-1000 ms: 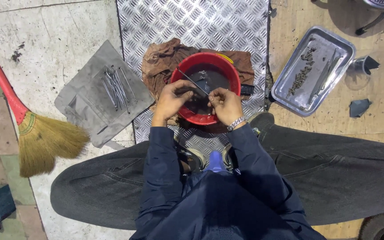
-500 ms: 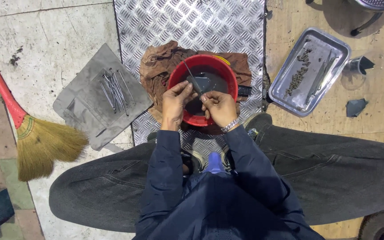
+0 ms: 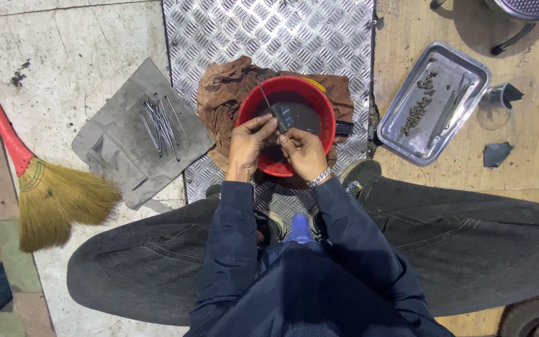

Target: The person sits cross-legged on a metal mat and cleans metal tools by dipping them into a red bucket filled with dark liquid. They scrub the tools with a small brush and a dark abrasive pad, then place the cleaned items onto a metal tray.

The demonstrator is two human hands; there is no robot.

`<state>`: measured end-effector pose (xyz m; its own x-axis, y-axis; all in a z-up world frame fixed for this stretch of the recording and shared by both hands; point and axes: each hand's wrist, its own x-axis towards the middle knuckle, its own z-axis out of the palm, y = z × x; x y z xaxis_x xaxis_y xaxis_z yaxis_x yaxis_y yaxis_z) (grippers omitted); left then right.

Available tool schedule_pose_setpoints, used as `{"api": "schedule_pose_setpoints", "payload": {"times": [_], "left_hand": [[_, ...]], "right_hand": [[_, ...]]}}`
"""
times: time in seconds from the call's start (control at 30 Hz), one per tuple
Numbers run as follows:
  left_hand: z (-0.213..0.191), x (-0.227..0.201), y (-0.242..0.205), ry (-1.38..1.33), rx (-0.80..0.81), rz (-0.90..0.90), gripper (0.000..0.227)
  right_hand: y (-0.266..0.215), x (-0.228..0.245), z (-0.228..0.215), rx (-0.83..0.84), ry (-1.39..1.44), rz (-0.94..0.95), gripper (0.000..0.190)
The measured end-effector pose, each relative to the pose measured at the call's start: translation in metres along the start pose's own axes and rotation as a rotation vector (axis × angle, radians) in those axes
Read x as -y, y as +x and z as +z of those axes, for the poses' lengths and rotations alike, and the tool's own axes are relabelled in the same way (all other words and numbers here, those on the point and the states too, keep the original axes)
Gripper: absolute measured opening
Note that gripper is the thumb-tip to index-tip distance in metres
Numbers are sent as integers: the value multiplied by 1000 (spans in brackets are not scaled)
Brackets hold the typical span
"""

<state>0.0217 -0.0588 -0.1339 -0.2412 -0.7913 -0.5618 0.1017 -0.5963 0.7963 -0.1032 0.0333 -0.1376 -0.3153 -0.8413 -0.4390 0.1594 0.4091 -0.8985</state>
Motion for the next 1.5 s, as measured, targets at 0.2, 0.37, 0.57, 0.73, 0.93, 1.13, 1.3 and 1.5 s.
{"api": "schedule_pose_setpoints", "payload": {"times": [0.2, 0.37, 0.57, 0.73, 0.93, 1.13, 1.3, 1.5], "left_hand": [[0, 7, 6, -40, -102, 7, 29], [6, -1, 5, -4, -145, 4, 28], [14, -5, 0, 119, -210, 20, 19], [23, -9, -1, 82, -259, 58, 14], [27, -9, -9, 217, -242, 39, 13], [34, -22, -18, 60, -220, 5, 9], [33, 1, -5, 113, -227, 3, 12], [31, 5, -2, 175, -222, -37, 14]], "right_hand": [[-9, 15, 8, -140, -208, -82, 18], [-14, 21, 15, -133, -243, -92, 20], [-34, 36, 19, -158, -376, -168, 23], [-59, 52, 21, -190, -463, -160, 23], [-40, 39, 24, -236, -467, -192, 20], [-67, 55, 24, -222, -507, -125, 25], [-72, 60, 23, -258, -629, -140, 25], [-23, 38, 29, -316, -674, -149, 25]]}}
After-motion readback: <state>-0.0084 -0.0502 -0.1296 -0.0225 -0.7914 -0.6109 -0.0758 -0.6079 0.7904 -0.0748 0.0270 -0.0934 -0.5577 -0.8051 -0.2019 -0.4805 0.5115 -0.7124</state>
